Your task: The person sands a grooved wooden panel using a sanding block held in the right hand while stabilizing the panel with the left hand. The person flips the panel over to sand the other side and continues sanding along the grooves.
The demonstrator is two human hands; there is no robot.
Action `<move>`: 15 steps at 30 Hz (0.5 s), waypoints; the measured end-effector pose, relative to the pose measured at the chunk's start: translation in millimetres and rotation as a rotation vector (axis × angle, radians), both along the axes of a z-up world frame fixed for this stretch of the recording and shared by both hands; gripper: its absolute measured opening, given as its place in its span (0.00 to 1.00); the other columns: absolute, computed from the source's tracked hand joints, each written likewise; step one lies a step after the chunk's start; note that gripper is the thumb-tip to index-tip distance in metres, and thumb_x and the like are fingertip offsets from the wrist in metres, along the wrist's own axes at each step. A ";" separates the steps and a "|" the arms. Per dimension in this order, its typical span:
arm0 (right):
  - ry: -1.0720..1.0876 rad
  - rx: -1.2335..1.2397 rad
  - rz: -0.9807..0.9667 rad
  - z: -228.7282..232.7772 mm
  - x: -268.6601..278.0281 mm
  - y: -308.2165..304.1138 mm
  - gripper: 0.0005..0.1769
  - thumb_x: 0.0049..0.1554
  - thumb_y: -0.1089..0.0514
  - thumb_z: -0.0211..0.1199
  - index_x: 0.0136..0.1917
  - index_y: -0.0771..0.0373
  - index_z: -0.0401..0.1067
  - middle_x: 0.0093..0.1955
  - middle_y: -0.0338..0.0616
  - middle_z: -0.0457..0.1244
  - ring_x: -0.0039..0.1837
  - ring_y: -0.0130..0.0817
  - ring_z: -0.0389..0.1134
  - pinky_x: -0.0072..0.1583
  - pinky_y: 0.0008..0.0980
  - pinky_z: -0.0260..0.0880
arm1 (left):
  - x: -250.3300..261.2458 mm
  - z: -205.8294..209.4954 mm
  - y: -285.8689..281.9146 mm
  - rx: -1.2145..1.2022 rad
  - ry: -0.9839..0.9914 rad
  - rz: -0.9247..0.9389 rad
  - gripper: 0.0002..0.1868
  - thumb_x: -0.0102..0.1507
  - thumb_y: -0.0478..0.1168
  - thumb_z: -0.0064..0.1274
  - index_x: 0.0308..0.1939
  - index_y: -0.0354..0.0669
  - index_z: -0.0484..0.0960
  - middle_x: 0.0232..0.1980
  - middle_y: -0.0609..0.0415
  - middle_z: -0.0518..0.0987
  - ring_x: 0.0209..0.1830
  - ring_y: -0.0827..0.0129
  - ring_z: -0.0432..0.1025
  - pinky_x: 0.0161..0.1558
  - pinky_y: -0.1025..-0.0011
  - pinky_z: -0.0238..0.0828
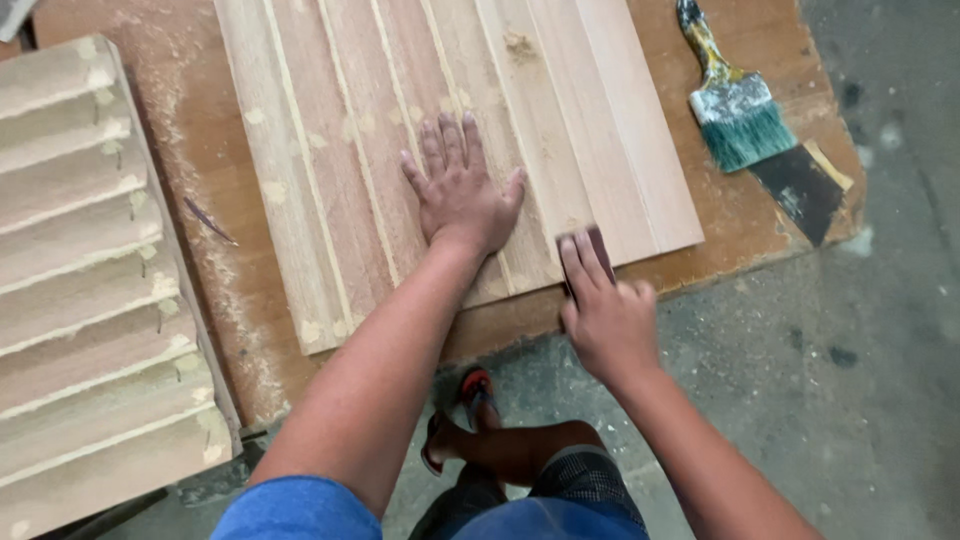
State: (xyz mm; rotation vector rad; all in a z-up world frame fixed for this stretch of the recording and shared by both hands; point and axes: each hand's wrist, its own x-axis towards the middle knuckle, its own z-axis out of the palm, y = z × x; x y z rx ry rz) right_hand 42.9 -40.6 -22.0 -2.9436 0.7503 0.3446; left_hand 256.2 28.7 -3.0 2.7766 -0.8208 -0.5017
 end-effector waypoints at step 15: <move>-0.012 0.104 -0.020 11.2 -31.3 4.6 0.42 0.56 0.48 0.45 0.84 0.35 0.46 0.88 0.29 0.38 0.57 0.54 0.72 0.66 0.53 0.58 | 4.0 9.2 -3.5 0.030 0.014 0.027 0.48 0.68 0.69 0.31 0.82 0.43 0.42 0.85 0.42 0.37 0.85 0.47 0.29 0.76 0.36 0.17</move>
